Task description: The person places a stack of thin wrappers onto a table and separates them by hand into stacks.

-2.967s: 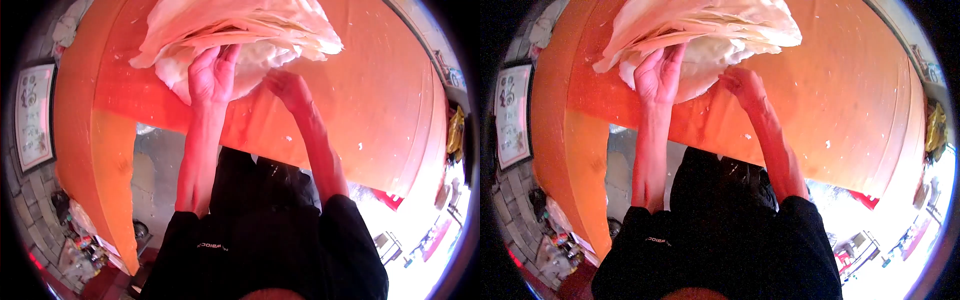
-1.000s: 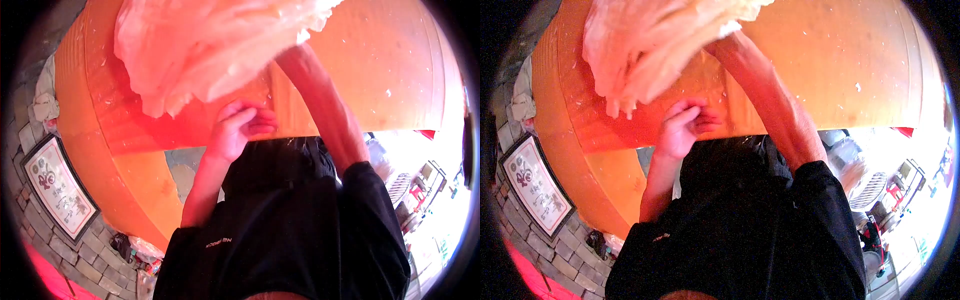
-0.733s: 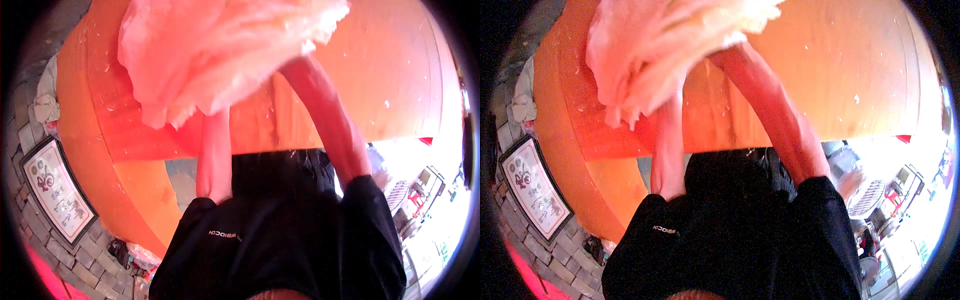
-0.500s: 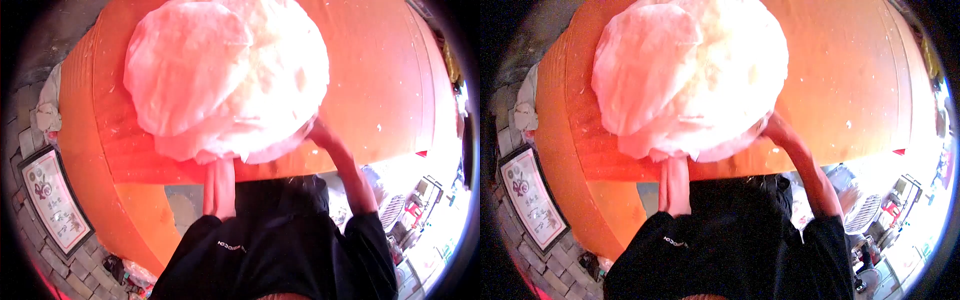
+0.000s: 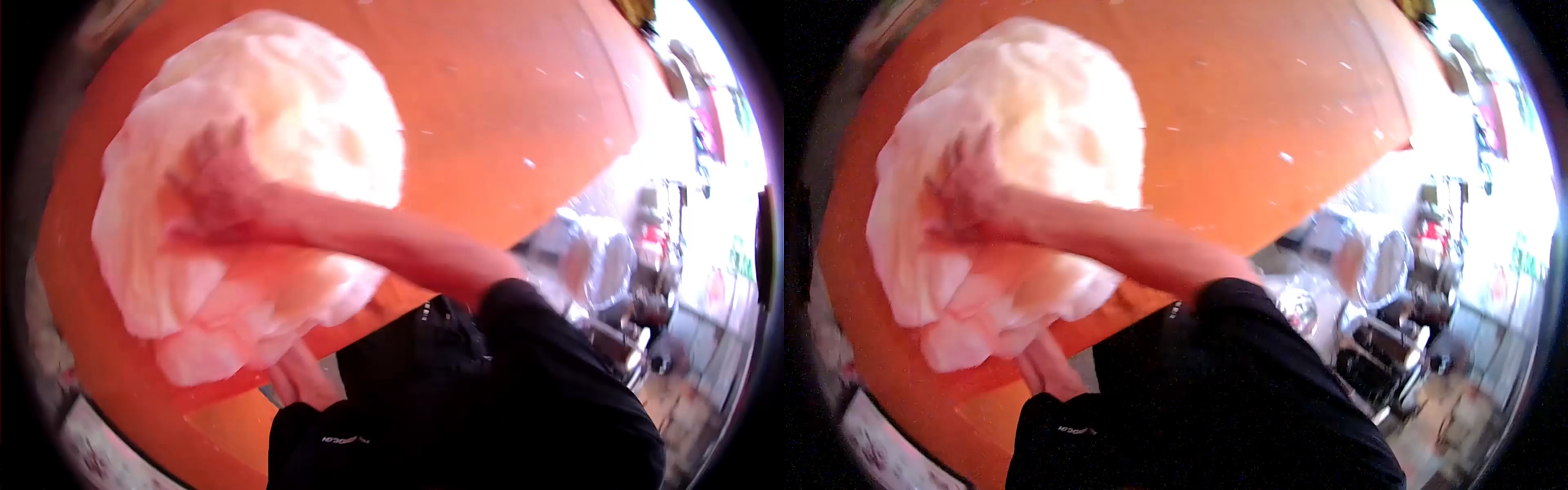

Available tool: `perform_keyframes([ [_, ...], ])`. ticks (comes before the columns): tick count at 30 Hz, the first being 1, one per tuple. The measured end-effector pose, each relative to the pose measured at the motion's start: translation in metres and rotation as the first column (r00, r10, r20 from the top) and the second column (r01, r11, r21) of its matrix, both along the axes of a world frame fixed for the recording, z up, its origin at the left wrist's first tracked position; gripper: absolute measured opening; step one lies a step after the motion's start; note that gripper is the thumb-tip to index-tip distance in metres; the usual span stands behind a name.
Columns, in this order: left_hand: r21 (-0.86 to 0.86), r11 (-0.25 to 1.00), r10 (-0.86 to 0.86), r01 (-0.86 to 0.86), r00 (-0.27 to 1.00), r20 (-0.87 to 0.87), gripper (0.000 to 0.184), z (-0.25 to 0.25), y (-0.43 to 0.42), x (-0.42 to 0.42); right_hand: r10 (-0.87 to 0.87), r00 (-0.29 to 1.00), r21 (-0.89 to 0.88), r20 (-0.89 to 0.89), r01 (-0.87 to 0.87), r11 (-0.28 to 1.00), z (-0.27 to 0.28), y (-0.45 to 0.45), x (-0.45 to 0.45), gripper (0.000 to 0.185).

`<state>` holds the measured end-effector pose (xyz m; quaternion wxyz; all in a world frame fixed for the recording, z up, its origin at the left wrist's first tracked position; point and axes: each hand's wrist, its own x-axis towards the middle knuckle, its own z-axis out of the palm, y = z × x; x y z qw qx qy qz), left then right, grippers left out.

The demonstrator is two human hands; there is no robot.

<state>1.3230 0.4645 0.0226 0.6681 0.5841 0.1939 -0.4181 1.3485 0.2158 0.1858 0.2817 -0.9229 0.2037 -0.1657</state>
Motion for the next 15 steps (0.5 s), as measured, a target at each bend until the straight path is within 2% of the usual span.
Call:
perform_keyframes([
  [1,0.011,1.0,-0.027,0.027,0.999,0.019,0.024,0.002,0.001,-0.002,-0.003,0.997,-0.073,-0.071,-0.003,0.997,-0.008,0.01,0.009,0.079],
  [2,0.014,0.998,-0.056,0.056,0.998,0.031,0.024,0.005,-0.001,-0.005,-0.042,0.995,-0.046,0.092,0.046,0.998,-0.012,0.017,0.004,0.076],
  [3,0.023,0.997,-0.078,0.077,0.996,0.049,0.025,0.007,-0.002,-0.009,-0.061,0.987,0.038,0.147,0.056,0.998,0.001,0.018,-0.002,0.077],
  [5,0.054,0.988,-0.149,0.145,0.985,0.085,0.025,0.012,-0.007,-0.019,-0.101,0.943,0.067,0.316,0.084,0.994,0.01,0.019,-0.016,0.078],
  [9,0.083,0.948,-0.316,0.307,0.937,0.148,0.026,0.026,-0.036,-0.058,-0.138,0.818,0.089,0.558,0.106,0.99,0.061,0.01,-0.08,0.079],
  [11,0.099,0.912,-0.409,0.398,0.895,0.176,0.026,0.033,-0.055,-0.089,-0.147,0.767,0.065,0.624,0.136,0.989,0.082,0.002,-0.126,0.079],
  [15,0.119,0.822,-0.569,0.558,0.79,0.228,0.027,0.049,-0.097,-0.163,-0.15,0.771,-0.074,0.619,0.247,0.966,0.12,-0.027,-0.234,0.076],
])
